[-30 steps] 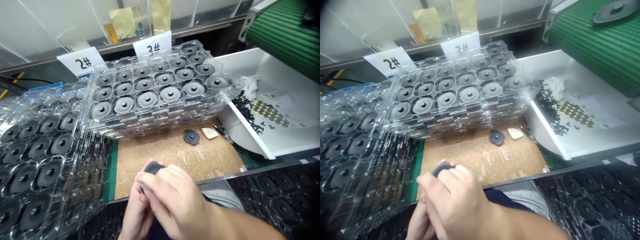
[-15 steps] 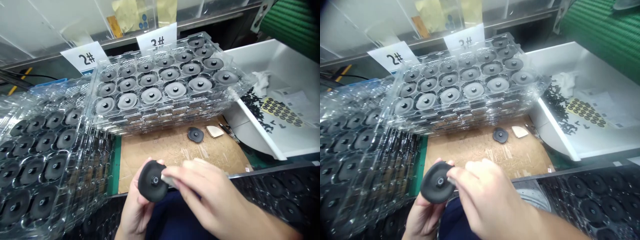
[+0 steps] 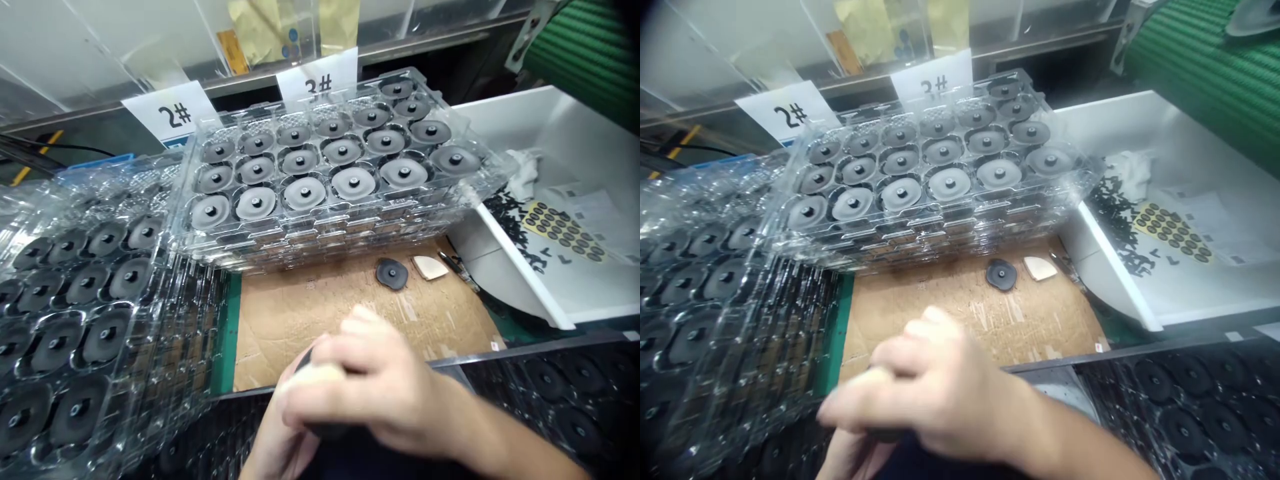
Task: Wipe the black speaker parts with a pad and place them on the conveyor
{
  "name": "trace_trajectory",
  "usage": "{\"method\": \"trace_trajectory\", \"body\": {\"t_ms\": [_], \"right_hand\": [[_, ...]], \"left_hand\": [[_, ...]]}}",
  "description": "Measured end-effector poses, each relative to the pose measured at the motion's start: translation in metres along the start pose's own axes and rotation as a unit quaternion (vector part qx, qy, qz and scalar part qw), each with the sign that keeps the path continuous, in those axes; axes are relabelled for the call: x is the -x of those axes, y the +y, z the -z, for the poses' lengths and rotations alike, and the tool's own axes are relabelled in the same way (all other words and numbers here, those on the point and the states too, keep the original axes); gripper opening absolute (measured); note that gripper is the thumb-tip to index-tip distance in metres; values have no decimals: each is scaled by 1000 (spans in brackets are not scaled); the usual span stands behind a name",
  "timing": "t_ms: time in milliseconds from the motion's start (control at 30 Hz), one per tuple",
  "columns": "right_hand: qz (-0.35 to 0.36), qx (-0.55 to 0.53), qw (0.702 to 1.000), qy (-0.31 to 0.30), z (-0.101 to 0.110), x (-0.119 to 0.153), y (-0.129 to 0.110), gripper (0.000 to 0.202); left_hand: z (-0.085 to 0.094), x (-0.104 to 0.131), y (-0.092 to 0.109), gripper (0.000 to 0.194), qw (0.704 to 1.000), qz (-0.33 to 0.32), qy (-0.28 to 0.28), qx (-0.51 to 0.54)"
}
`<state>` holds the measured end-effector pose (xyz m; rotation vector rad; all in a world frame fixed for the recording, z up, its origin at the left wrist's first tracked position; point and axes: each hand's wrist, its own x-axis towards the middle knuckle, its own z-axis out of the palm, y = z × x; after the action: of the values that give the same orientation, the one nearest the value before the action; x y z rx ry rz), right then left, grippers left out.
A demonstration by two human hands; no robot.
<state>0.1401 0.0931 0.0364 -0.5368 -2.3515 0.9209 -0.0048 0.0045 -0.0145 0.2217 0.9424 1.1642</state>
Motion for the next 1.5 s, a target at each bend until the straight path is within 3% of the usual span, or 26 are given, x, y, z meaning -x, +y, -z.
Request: {"method": "trace_trajectory", "body": {"t_ms": [67,133,233,300,433,633,700,800,867,933,1033,1133,1300,1400,1500], "right_hand": [[-77,-37,992,89,1,5,16,27],[-174,-70,972,140,-3,14,38,26],[-264,-98,954,101,-23,33,68,22],[-281,-90,953,74,-45,47,83,23],[-315,-64,942,96,-74,67,89,30],[-311,-87,940,107,-58,60,69,25],[-300,-100,944,100,-54,56,64,25],[-290,-111,946,95,-55,56,59,26],[-292,-113,945,96,-57,58,57,26],[-299,-112,942,100,-58,61,56,25],[-311,-110,937,114,-56,63,54,23],[-322,-109,931,135,-50,66,48,21],[-305,-149,923,181,-38,65,32,15],[-256,-213,933,136,-36,61,24,16],[-221,-239,942,83,-42,66,26,13]], "left_hand": [[-2,0,1,51,999,8,-26,45],[-1,0,3,56,993,25,-61,102],[3,-1,5,53,982,49,-90,158],[5,-2,5,51,976,59,-109,179],[6,-3,7,48,967,61,-148,199],[1,-3,9,45,971,57,-146,179],[1,-3,7,45,982,10,-130,135],[5,-5,1,66,986,-145,-66,-48],[9,-7,-1,86,944,-245,-21,-220],[13,-8,-1,98,886,-292,-16,-359],[17,-9,2,106,833,-310,-36,-458],[19,-8,5,106,811,-317,-35,-490],[21,-7,5,101,810,-291,-39,-508],[19,-4,4,97,815,-274,-41,-509],[13,2,2,94,811,-304,-50,-498]]}}
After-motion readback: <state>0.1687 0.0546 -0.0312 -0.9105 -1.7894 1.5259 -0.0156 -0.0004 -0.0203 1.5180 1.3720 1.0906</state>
